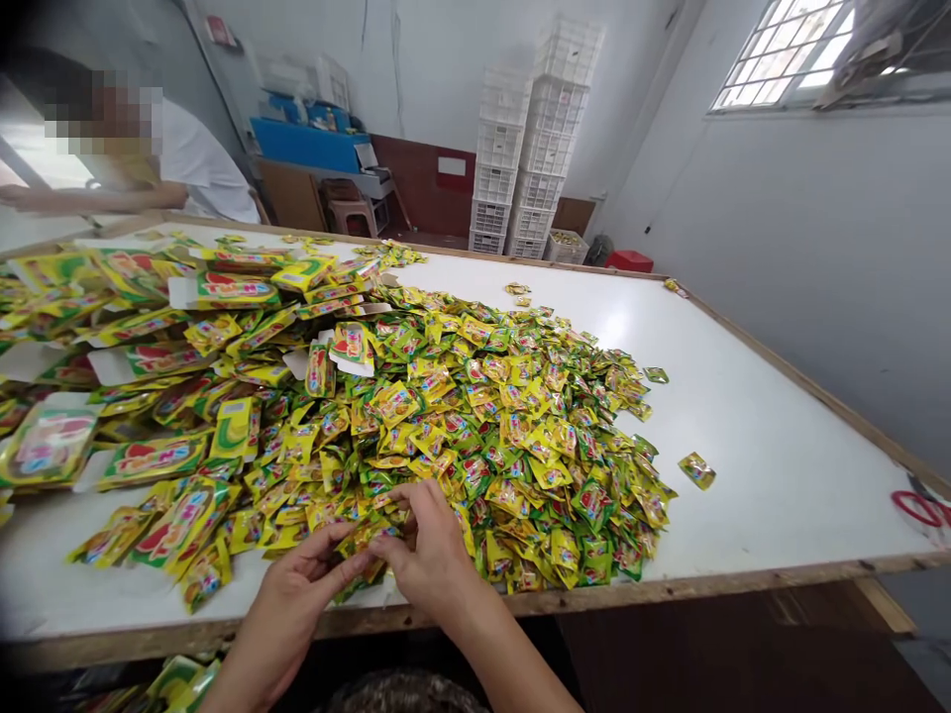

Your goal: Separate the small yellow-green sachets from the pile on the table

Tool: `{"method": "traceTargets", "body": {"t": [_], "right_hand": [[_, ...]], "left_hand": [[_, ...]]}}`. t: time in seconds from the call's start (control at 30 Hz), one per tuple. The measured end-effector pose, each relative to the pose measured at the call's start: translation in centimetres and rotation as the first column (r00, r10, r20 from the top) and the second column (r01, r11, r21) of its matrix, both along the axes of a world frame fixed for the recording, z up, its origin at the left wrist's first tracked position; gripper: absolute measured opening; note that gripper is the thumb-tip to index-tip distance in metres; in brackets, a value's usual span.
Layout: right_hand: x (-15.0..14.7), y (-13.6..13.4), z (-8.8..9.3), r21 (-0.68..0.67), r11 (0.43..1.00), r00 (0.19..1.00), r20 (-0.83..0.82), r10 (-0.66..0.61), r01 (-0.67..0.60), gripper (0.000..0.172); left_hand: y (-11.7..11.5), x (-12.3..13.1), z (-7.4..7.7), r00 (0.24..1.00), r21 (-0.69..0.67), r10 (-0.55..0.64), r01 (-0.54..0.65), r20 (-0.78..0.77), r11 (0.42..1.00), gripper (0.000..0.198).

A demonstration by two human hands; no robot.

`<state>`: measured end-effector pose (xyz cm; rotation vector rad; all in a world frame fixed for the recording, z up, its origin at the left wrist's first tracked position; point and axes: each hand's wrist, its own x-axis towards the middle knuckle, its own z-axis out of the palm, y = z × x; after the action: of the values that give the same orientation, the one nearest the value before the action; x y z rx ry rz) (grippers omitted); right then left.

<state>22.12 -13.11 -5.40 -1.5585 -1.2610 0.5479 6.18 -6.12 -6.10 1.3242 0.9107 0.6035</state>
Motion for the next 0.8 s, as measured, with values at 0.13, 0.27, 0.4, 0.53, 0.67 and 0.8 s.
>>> {"method": "traceTargets", "body": {"t": [0.13,0.27,0.4,0.53,0.67,0.8], "right_hand": [[0.9,-0.5,1.1,-0.039,0.989,0.990,0.010,0.142,-0.142,0.006],[2.4,-1.0,2.5,-0.004,1.000,1.000,0.012,0.006,-0.006,0.011],[4.5,-2.1,2.4,-0.072,0.980,0.956,-0.221,-0.195,0.183,0.012],[5.2,-3.2,-0.6,-0.161,0.959,0.851,-0.443,-0.280,0.231,0.021],[4.2,-3.8,-3.5,-0.168,0.958,0.798,-0.530,-0.286,0.232,0.023],[3.9,-3.9,-4.1,-0.191,0.959,0.777,-0.564,-0.281,0.208,0.029]], "left_hand": [[1.1,0.7,0.5,0.993,0.054,-0.115,0.114,0.017,0.992,0.032],[2.2,1.9,1.0,0.987,0.148,-0.154,0.158,-0.037,0.976,0.027],[2.8,1.4,0.0,0.946,0.446,0.032,0.121,-0.321,0.887,0.022],[2.8,-0.2,-1.4,0.879,0.727,0.054,0.355,-0.473,0.588,0.040],[3.6,-1.1,-1.5,0.648,0.639,-0.129,0.761,-0.750,0.111,0.088],[5.9,-1.5,-1.7,0.475,0.484,-0.147,0.875,-0.868,-0.030,0.103]]}}
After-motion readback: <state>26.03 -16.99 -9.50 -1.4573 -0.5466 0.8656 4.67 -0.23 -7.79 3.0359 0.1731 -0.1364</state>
